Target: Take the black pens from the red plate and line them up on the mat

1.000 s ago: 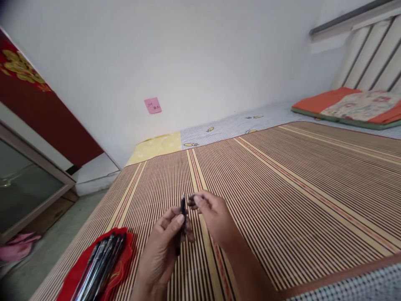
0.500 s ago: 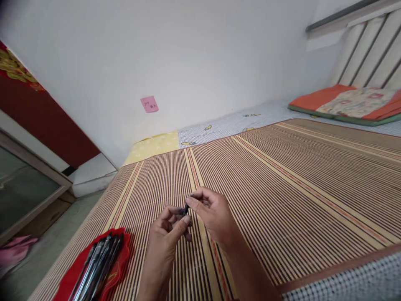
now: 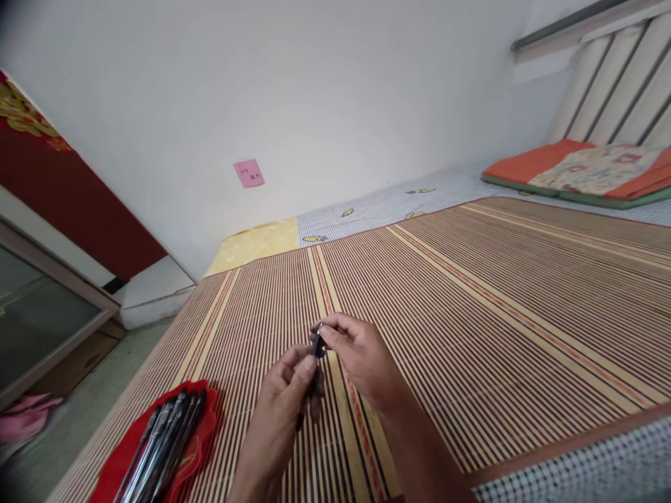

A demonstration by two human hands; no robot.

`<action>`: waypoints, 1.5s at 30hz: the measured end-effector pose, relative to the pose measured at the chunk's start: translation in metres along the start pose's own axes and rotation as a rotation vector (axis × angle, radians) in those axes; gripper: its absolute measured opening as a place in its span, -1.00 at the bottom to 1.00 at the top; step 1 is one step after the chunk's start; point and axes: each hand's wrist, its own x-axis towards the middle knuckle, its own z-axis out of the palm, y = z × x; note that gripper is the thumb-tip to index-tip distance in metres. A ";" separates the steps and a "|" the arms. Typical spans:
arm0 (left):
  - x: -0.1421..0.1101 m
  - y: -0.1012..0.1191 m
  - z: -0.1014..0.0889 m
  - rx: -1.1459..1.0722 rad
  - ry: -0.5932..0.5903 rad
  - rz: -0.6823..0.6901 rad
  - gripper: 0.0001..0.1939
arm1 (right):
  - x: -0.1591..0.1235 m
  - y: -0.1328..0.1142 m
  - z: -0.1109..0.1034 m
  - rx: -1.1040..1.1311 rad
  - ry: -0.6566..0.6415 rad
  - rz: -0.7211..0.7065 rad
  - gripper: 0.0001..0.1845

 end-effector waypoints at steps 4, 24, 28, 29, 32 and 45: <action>0.001 -0.001 0.000 -0.026 0.010 0.008 -0.69 | 0.001 0.002 0.000 -0.011 -0.011 -0.009 -0.81; 0.006 -0.010 -0.004 -0.131 -0.103 -0.119 -0.55 | 0.003 0.012 -0.007 0.140 -0.032 0.057 -0.77; 0.005 -0.009 -0.003 -0.126 -0.128 -0.108 -0.55 | 0.004 0.013 -0.010 0.124 -0.021 0.066 -0.73; 0.005 -0.008 -0.003 -0.116 -0.132 -0.103 -0.54 | 0.004 0.013 -0.010 0.108 -0.013 0.064 -0.72; 0.004 -0.006 -0.002 -0.086 -0.139 -0.092 -0.53 | 0.005 0.011 -0.009 0.065 0.025 0.035 -0.71; 0.003 -0.006 -0.003 -0.151 -0.148 -0.125 -0.59 | 0.003 0.006 -0.015 0.054 -0.030 0.058 -0.72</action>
